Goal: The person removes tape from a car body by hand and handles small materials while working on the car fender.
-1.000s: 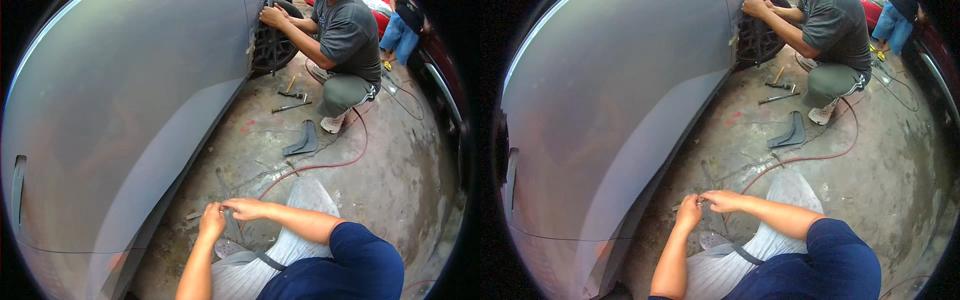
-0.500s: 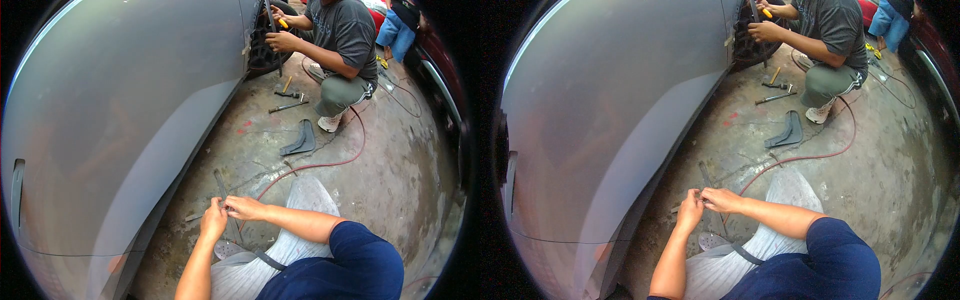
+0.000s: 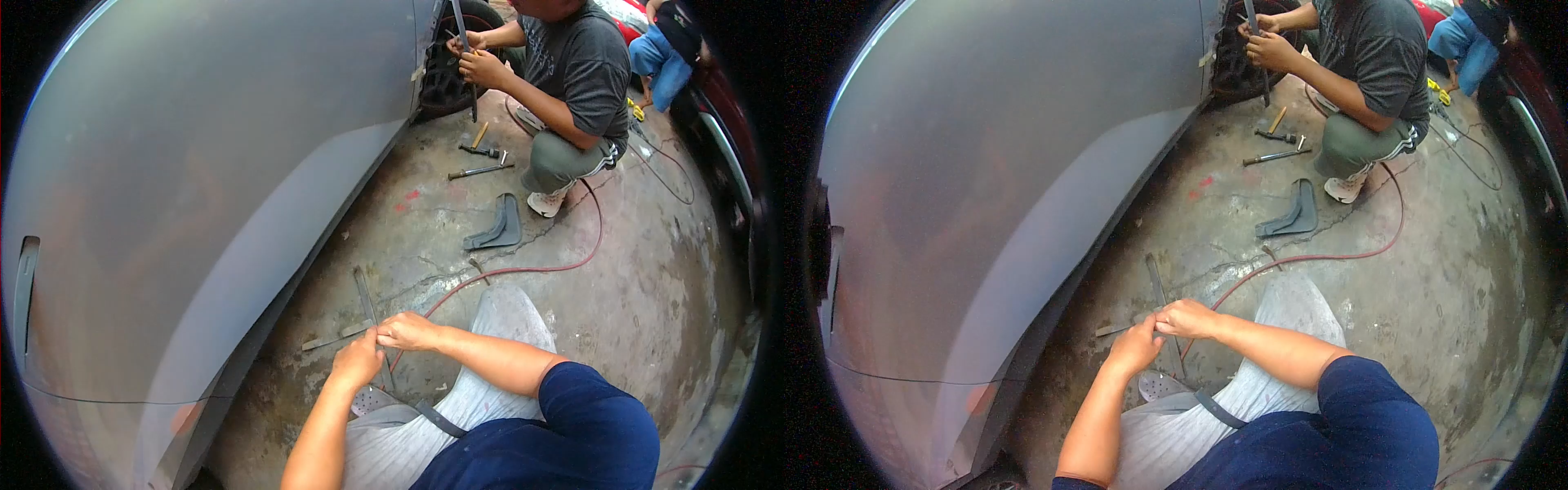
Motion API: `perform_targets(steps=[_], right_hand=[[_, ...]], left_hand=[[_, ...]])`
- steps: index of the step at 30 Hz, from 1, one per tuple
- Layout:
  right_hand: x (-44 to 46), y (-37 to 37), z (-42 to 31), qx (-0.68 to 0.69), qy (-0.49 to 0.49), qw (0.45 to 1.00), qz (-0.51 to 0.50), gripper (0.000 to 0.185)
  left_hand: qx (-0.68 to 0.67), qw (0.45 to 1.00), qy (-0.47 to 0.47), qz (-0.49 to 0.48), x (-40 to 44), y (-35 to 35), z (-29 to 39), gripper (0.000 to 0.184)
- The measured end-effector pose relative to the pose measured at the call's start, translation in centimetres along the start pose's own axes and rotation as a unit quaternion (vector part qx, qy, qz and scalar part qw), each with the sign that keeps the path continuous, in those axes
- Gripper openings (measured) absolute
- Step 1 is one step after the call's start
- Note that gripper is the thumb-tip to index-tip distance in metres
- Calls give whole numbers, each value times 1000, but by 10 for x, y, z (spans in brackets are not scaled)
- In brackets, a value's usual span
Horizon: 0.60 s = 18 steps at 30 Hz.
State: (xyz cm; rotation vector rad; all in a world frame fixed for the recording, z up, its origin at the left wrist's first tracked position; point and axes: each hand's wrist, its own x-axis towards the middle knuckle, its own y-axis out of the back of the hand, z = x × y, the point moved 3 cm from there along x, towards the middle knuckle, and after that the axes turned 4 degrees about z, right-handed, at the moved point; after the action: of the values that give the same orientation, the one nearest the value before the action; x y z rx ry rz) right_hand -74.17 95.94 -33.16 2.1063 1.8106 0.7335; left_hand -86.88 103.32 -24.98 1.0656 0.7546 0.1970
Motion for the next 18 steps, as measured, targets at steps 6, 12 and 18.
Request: perform_targets(steps=[6, 12, 18], right_hand=[[3, 4, -2, -1, -10, 1000, -2, 34], [3, 5, -4, 123, -86, 989, -12, 44], [5, -1, 5, 294, -140, 945, -38, 53]], left_hand=[[-12, 999, 15, 40, 2, 10, -4, 34], [-30, 995, -12, 99, 2, 21, 5, 34], [-215, 972, -10, 97, 10, 12, -1, 29]])
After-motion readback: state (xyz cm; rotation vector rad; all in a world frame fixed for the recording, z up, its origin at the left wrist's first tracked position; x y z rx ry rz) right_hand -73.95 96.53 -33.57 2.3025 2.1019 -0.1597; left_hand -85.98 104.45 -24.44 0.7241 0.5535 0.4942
